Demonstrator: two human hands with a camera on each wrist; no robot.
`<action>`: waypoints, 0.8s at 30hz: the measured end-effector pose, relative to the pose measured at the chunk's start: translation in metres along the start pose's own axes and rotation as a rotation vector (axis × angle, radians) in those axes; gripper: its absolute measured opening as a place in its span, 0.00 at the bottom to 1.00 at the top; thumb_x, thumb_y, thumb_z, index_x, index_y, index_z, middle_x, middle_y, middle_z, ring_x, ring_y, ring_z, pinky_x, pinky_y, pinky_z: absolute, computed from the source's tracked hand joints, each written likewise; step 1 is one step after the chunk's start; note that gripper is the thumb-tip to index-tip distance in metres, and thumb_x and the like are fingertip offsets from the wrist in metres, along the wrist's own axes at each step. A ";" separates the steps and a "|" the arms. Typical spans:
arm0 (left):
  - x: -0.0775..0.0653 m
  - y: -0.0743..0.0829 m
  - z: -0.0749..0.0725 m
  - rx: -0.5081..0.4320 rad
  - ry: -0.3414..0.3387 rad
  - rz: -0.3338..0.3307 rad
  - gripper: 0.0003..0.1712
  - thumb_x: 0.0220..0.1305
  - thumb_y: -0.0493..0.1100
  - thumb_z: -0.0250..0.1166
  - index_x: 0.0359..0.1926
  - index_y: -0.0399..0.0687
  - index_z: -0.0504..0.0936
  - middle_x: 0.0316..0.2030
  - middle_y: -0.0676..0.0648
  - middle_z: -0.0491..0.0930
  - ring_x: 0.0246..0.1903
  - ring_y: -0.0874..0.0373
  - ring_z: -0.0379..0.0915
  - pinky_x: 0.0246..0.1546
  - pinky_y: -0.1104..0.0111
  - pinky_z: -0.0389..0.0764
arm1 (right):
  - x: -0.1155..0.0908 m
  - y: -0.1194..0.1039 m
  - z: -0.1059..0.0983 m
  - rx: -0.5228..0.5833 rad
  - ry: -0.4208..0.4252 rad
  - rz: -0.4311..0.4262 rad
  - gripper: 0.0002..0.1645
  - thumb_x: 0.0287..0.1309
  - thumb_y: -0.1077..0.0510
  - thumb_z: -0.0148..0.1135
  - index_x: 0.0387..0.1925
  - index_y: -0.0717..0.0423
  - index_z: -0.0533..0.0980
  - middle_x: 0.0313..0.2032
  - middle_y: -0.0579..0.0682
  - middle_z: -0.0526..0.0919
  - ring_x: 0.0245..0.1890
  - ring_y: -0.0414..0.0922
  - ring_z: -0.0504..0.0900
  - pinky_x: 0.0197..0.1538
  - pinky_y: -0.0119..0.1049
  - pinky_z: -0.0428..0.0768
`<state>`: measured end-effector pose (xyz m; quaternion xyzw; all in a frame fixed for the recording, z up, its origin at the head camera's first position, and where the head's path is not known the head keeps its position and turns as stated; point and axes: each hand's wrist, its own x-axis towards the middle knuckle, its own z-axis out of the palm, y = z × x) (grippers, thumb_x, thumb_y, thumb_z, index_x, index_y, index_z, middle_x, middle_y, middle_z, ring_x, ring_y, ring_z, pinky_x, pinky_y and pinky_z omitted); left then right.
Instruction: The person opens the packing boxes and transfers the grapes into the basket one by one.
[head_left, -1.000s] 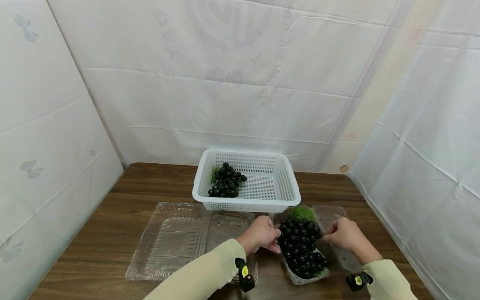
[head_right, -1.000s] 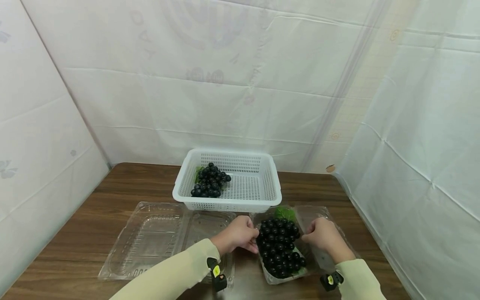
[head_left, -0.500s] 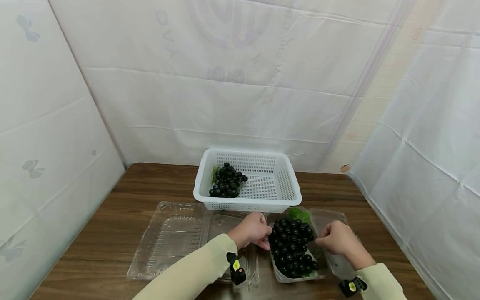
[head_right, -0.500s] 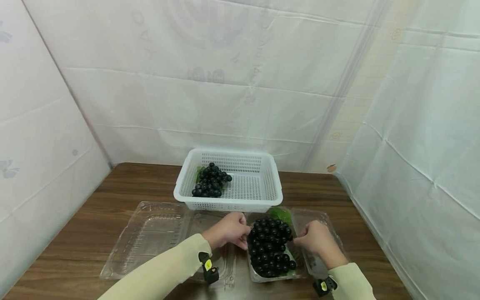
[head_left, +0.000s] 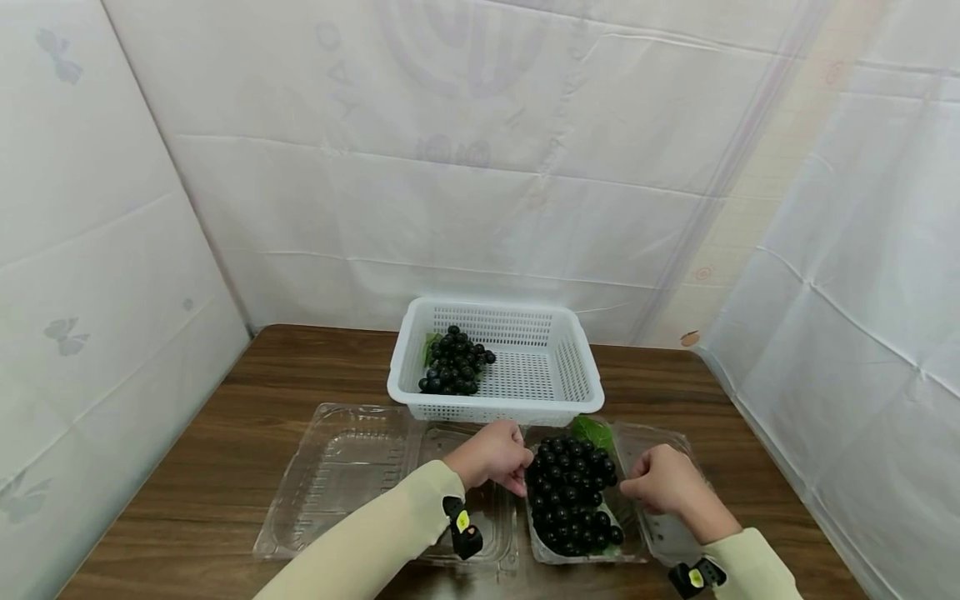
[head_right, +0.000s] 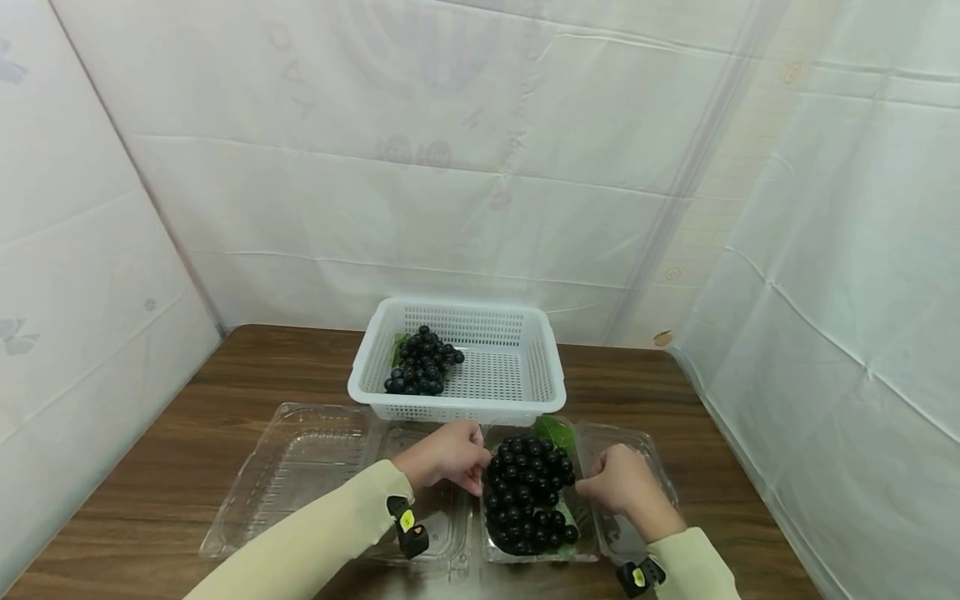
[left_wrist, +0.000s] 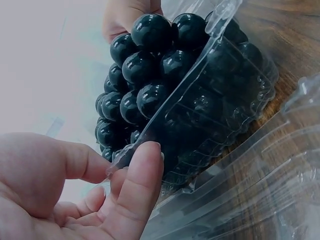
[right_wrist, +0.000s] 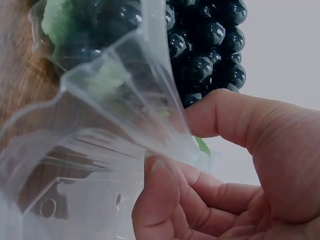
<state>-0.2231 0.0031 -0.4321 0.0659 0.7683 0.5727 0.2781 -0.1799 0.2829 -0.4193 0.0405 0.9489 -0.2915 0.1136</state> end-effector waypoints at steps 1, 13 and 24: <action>0.000 0.000 -0.001 0.002 0.002 -0.003 0.20 0.70 0.28 0.60 0.23 0.44 0.63 0.22 0.40 0.76 0.21 0.48 0.83 0.29 0.57 0.90 | 0.000 -0.001 0.000 0.002 -0.004 0.000 0.15 0.52 0.58 0.74 0.18 0.55 0.76 0.12 0.46 0.75 0.13 0.42 0.72 0.23 0.36 0.72; -0.004 0.000 -0.003 0.053 0.033 0.002 0.29 0.70 0.30 0.61 0.15 0.51 0.59 0.17 0.43 0.75 0.16 0.52 0.80 0.30 0.55 0.90 | -0.002 -0.009 0.004 0.013 -0.028 0.023 0.18 0.52 0.59 0.74 0.15 0.55 0.74 0.10 0.45 0.70 0.12 0.41 0.68 0.22 0.34 0.70; -0.007 0.002 -0.002 0.078 0.040 -0.006 0.34 0.70 0.32 0.63 0.10 0.54 0.58 0.14 0.45 0.73 0.13 0.57 0.77 0.30 0.55 0.90 | -0.005 -0.013 -0.004 -0.040 -0.032 -0.001 0.16 0.54 0.58 0.73 0.17 0.54 0.76 0.11 0.45 0.71 0.13 0.40 0.68 0.22 0.34 0.69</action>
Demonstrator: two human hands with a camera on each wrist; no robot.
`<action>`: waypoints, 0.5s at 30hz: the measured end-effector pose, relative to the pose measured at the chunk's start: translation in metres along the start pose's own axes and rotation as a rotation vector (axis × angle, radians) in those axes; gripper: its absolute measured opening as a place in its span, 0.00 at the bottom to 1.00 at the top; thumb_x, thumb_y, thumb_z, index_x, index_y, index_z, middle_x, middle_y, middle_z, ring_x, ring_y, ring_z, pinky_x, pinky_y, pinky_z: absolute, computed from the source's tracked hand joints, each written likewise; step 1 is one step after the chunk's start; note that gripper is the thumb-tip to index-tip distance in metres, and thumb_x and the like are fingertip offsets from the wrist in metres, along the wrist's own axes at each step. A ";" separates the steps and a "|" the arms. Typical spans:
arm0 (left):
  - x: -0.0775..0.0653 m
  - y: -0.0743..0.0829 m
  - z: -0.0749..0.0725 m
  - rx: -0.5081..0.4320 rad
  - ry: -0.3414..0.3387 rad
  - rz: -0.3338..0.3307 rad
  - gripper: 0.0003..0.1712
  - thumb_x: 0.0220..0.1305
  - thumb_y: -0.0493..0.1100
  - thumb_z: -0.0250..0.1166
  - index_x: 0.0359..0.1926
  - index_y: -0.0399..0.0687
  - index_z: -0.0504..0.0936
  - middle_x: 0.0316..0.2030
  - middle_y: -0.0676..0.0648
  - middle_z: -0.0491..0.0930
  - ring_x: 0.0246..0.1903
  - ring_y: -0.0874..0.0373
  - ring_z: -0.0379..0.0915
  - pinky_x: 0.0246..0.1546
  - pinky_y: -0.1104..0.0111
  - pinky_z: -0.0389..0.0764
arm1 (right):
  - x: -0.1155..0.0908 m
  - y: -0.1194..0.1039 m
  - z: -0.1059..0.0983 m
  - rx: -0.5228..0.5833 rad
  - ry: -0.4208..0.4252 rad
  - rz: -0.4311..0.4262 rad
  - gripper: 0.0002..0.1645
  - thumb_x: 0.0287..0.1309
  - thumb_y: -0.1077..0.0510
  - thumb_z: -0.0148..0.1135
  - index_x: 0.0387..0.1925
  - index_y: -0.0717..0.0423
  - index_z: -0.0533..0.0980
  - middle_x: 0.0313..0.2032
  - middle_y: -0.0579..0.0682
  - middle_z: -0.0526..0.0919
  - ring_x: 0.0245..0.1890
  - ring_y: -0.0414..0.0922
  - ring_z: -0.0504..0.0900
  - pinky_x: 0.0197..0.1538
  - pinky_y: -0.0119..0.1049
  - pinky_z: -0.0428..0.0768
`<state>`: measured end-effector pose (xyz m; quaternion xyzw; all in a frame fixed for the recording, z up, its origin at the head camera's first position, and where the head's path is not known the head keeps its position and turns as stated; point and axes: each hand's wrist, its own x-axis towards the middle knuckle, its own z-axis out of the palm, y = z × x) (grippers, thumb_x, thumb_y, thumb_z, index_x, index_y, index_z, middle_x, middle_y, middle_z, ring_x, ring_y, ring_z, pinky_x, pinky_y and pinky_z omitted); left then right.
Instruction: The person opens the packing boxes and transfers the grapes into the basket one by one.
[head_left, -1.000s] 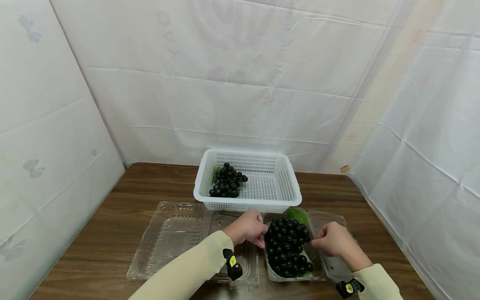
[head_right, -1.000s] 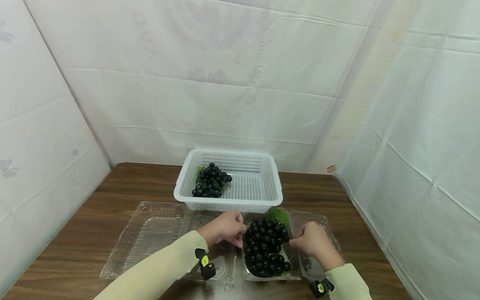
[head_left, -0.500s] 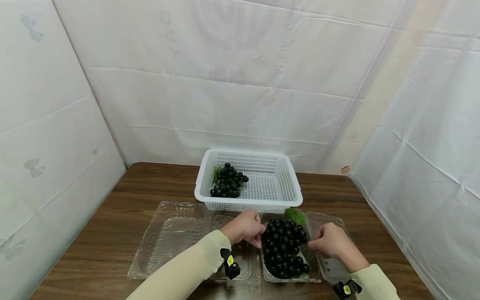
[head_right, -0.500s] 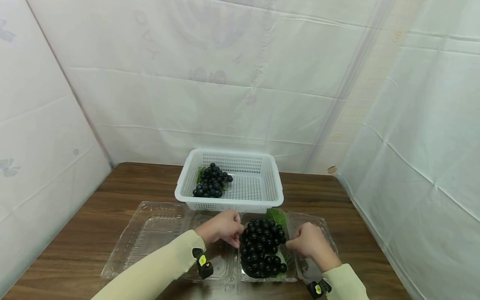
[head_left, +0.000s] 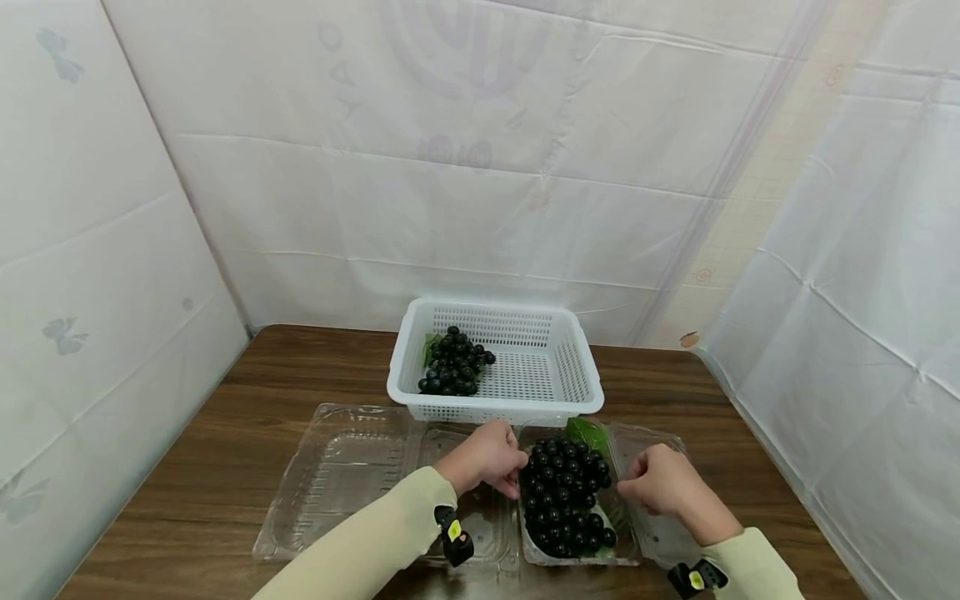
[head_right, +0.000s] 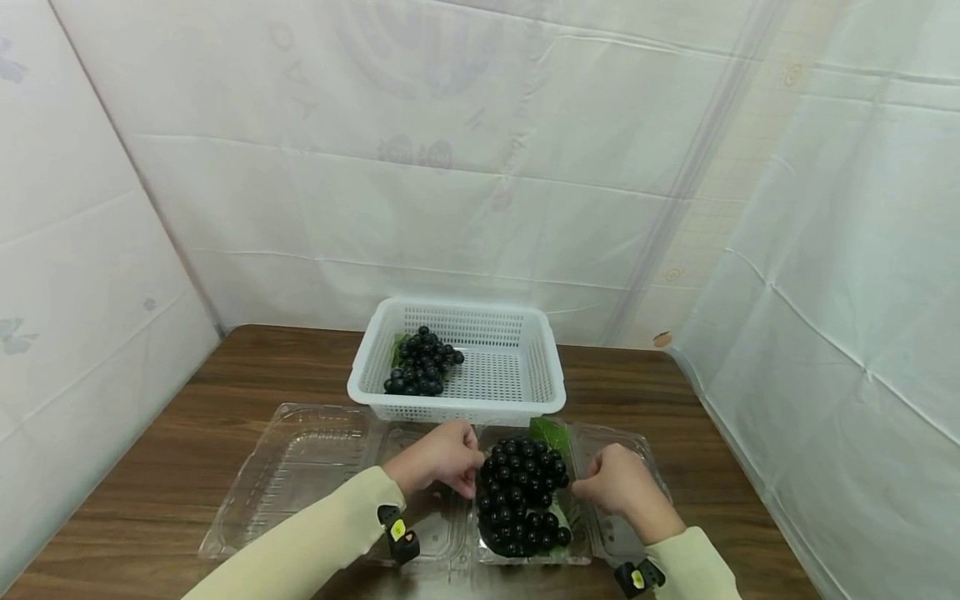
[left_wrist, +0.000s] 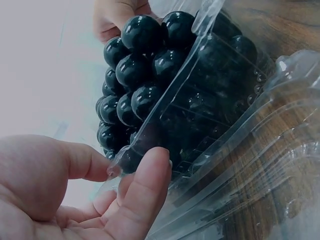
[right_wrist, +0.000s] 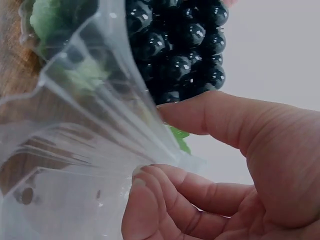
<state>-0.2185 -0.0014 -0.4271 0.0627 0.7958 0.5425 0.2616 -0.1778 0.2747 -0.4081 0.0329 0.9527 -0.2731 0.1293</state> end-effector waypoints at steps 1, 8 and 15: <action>-0.001 0.000 0.000 0.003 0.001 0.000 0.34 0.70 0.32 0.63 0.10 0.53 0.58 0.14 0.45 0.74 0.13 0.57 0.77 0.30 0.55 0.90 | 0.000 -0.001 -0.001 -0.006 0.006 -0.010 0.13 0.54 0.57 0.73 0.20 0.56 0.78 0.12 0.45 0.73 0.13 0.40 0.70 0.22 0.35 0.71; -0.006 -0.002 0.003 -0.002 0.003 0.011 0.33 0.68 0.31 0.64 0.13 0.54 0.56 0.15 0.44 0.74 0.13 0.57 0.77 0.28 0.56 0.90 | 0.000 -0.009 -0.006 0.070 0.016 -0.102 0.25 0.58 0.52 0.73 0.50 0.65 0.81 0.38 0.51 0.85 0.29 0.42 0.82 0.32 0.38 0.82; -0.009 -0.004 0.005 0.018 0.017 0.032 0.31 0.66 0.30 0.64 0.18 0.54 0.55 0.18 0.40 0.77 0.17 0.50 0.83 0.26 0.59 0.89 | -0.001 -0.027 -0.004 0.221 -0.056 -0.037 0.38 0.62 0.48 0.71 0.62 0.73 0.73 0.48 0.59 0.85 0.33 0.47 0.88 0.38 0.43 0.88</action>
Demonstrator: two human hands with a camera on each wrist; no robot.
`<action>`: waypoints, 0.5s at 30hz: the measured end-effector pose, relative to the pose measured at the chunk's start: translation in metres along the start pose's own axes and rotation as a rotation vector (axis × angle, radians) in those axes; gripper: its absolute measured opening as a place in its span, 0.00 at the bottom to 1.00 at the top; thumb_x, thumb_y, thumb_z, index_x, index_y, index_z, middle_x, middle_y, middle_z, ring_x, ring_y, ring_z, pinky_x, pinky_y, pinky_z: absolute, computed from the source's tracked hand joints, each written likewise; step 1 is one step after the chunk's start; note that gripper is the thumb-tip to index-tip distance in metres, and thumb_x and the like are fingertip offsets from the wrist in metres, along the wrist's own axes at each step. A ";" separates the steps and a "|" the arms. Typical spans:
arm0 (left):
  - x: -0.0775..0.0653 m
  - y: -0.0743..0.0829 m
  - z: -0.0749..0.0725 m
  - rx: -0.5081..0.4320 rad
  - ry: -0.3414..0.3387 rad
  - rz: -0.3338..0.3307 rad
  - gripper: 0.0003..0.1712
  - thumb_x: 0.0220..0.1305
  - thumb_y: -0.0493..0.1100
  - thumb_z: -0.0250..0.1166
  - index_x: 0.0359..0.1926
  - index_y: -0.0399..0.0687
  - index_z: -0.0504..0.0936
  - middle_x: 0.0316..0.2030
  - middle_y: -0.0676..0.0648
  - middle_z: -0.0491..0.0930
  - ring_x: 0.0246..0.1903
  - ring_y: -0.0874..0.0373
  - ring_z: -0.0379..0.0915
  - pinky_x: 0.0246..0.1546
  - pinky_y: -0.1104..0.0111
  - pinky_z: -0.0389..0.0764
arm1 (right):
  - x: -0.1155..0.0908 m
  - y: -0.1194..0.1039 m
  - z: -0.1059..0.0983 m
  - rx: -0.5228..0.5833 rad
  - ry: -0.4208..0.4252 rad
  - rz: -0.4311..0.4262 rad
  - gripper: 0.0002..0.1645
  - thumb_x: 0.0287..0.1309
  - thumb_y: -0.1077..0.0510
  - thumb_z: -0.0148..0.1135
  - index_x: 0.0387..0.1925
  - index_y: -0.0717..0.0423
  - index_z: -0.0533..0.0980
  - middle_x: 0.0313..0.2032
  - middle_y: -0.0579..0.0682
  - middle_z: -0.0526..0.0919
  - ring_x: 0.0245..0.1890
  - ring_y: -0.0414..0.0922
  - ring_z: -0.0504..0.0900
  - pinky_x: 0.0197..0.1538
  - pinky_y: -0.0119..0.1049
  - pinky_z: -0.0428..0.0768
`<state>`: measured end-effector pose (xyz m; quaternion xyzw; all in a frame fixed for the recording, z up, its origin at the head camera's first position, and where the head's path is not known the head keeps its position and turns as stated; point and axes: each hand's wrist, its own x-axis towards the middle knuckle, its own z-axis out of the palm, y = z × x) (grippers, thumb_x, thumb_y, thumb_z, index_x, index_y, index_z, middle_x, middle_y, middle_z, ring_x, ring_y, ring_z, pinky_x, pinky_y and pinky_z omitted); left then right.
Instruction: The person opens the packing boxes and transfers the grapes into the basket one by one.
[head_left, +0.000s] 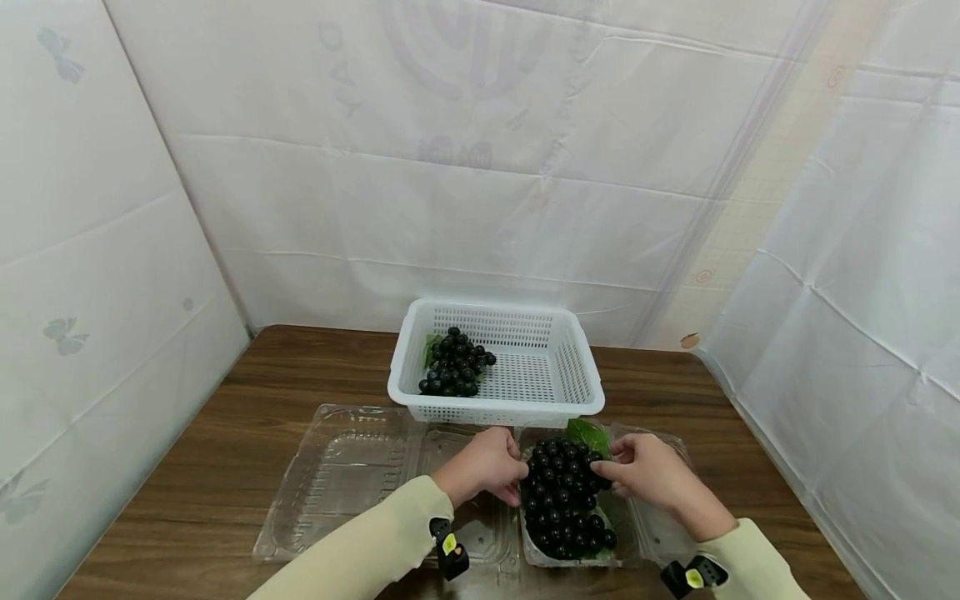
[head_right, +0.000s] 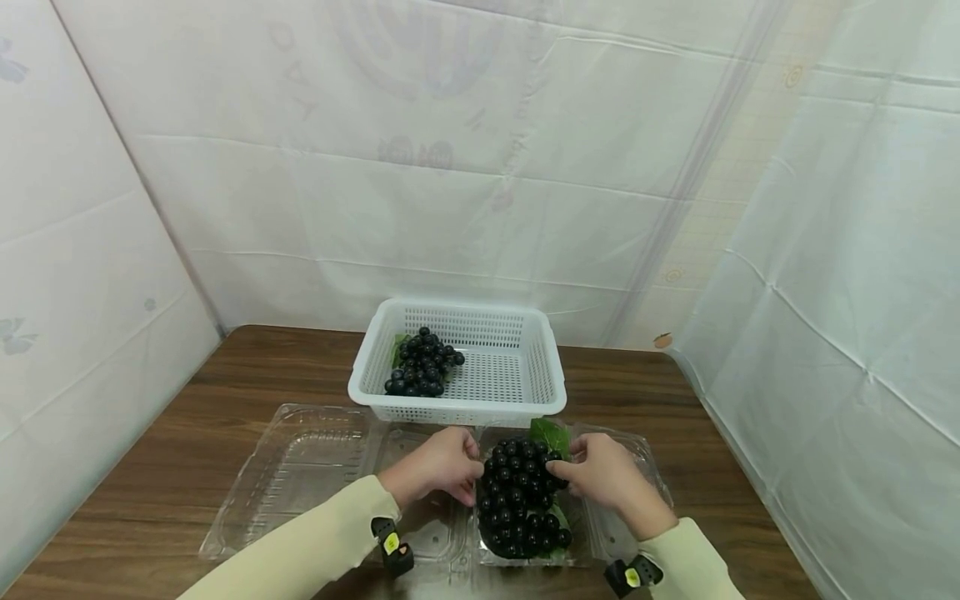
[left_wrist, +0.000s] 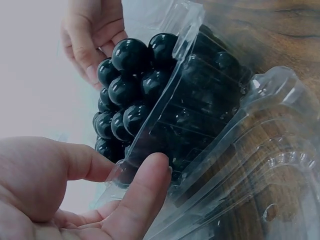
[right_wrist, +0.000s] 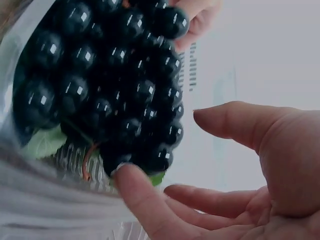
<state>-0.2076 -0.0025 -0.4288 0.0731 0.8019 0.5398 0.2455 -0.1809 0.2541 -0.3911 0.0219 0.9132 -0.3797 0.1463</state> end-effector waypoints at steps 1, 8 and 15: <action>0.000 0.000 0.000 0.009 0.000 0.002 0.32 0.66 0.30 0.64 0.17 0.55 0.54 0.17 0.41 0.77 0.18 0.49 0.84 0.26 0.60 0.89 | 0.000 -0.002 0.001 0.006 -0.007 0.014 0.39 0.63 0.47 0.71 0.63 0.73 0.72 0.49 0.59 0.84 0.34 0.48 0.89 0.39 0.44 0.88; -0.002 -0.001 0.000 0.045 0.001 0.026 0.34 0.66 0.30 0.64 0.14 0.56 0.52 0.09 0.49 0.69 0.20 0.47 0.85 0.26 0.61 0.89 | 0.005 -0.011 0.005 -0.025 -0.043 0.064 0.45 0.62 0.43 0.70 0.67 0.72 0.68 0.57 0.67 0.81 0.32 0.47 0.88 0.40 0.45 0.87; 0.001 -0.003 0.000 0.061 0.002 0.042 0.33 0.64 0.29 0.64 0.15 0.57 0.52 0.11 0.48 0.72 0.20 0.48 0.85 0.26 0.61 0.89 | 0.011 -0.011 0.015 0.058 -0.103 0.104 0.53 0.60 0.42 0.72 0.71 0.74 0.62 0.47 0.62 0.82 0.27 0.45 0.83 0.33 0.42 0.84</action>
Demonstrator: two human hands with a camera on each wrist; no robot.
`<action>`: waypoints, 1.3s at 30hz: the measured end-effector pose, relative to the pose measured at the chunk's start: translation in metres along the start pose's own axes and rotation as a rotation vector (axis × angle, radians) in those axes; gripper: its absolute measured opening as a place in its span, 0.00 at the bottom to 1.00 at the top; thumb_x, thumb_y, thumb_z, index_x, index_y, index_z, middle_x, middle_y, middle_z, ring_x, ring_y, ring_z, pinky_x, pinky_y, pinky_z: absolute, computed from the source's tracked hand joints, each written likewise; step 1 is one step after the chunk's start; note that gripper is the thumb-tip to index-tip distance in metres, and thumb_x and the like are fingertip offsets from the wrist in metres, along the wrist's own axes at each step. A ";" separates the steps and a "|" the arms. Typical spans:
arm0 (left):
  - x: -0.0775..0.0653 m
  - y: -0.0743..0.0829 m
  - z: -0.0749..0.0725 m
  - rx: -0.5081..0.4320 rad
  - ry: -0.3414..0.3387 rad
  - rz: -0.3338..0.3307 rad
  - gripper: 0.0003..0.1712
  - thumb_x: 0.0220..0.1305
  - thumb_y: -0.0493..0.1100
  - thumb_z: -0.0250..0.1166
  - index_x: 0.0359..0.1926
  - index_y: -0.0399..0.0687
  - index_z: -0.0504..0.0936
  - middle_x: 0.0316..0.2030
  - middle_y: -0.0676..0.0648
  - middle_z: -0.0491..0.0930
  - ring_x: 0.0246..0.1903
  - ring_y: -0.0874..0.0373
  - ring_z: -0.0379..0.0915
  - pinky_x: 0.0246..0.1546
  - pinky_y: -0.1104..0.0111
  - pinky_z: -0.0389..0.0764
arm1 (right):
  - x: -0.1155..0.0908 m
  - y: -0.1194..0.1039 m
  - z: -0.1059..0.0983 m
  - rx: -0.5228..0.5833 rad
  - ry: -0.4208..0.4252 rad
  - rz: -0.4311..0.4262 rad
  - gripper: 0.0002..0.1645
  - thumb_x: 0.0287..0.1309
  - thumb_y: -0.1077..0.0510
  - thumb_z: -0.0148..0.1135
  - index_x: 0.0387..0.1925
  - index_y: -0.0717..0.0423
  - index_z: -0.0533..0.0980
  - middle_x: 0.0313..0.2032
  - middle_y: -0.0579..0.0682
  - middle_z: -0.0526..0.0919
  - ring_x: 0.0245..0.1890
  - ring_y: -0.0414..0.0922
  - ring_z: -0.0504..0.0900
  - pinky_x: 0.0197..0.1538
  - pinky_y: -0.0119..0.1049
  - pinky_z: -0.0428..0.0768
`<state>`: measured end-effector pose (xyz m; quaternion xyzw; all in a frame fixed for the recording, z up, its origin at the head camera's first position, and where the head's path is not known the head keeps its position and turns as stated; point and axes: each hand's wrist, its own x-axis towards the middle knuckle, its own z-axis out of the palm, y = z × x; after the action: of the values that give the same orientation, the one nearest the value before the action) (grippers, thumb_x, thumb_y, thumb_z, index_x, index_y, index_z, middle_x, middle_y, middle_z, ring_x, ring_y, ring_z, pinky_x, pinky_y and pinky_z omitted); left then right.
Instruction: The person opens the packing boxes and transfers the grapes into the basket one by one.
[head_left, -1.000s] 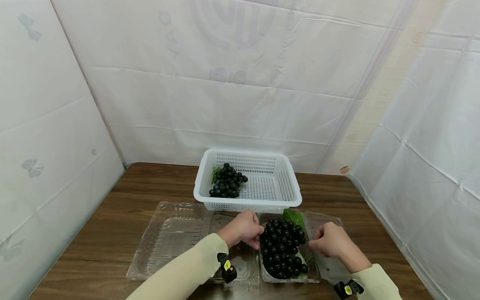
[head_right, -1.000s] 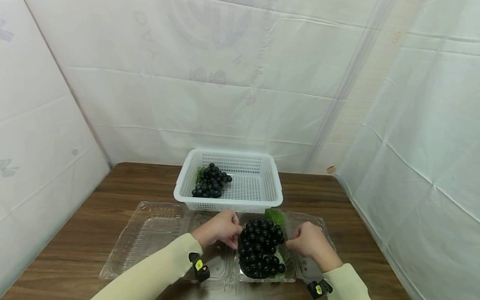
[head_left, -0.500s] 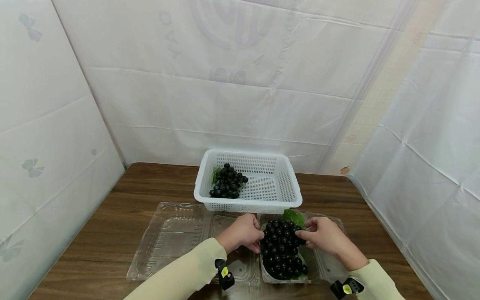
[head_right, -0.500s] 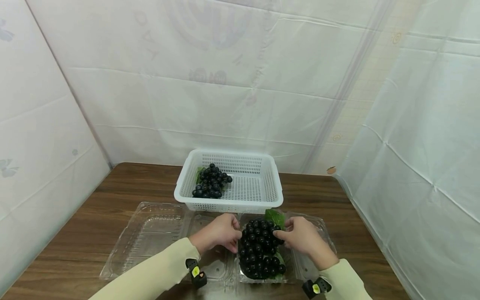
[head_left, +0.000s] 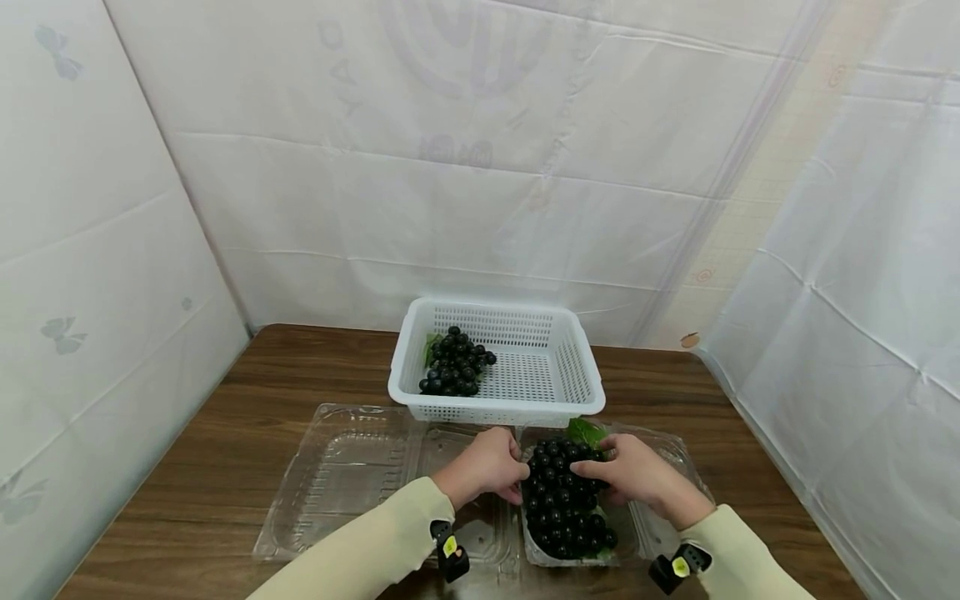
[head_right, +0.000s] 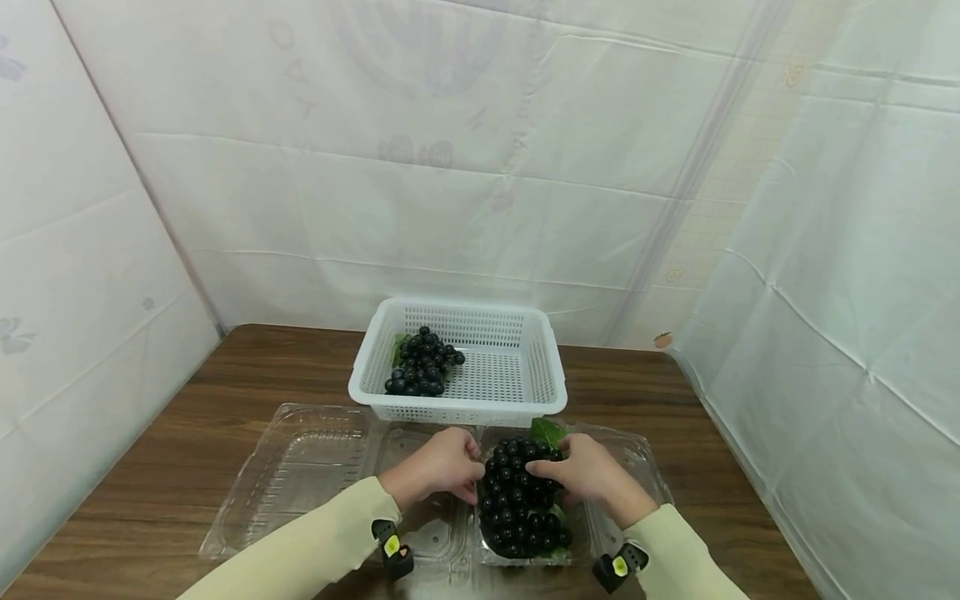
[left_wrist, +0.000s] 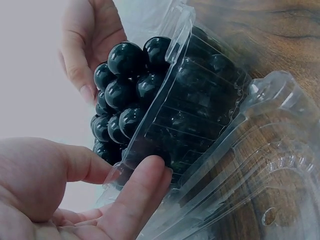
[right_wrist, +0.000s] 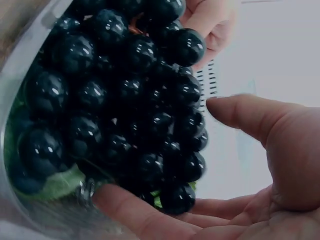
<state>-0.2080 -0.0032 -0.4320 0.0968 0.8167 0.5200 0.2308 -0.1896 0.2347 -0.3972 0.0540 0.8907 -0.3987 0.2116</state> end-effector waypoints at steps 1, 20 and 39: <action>0.000 0.000 0.000 0.000 0.001 0.000 0.33 0.64 0.29 0.64 0.15 0.57 0.52 0.11 0.47 0.72 0.20 0.48 0.85 0.26 0.61 0.89 | 0.001 0.000 0.001 0.010 -0.006 0.006 0.53 0.60 0.42 0.72 0.71 0.73 0.62 0.44 0.59 0.81 0.26 0.45 0.82 0.33 0.42 0.83; 0.001 0.000 0.002 0.019 -0.006 0.025 0.34 0.66 0.29 0.63 0.15 0.57 0.52 0.08 0.50 0.68 0.17 0.53 0.82 0.24 0.62 0.88 | 0.010 0.002 0.020 0.184 -0.077 0.039 0.64 0.58 0.42 0.74 0.78 0.68 0.47 0.70 0.74 0.64 0.41 0.49 0.82 0.44 0.51 0.86; 0.002 0.004 0.003 0.109 -0.008 0.015 0.35 0.66 0.28 0.62 0.11 0.57 0.53 0.06 0.52 0.66 0.19 0.47 0.85 0.24 0.63 0.87 | 0.021 0.012 0.031 0.343 -0.145 -0.029 0.48 0.56 0.50 0.76 0.70 0.62 0.61 0.61 0.64 0.75 0.52 0.56 0.85 0.50 0.55 0.86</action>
<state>-0.2086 0.0014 -0.4298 0.1176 0.8421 0.4762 0.2245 -0.1950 0.2183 -0.4323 0.0476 0.7926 -0.5508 0.2571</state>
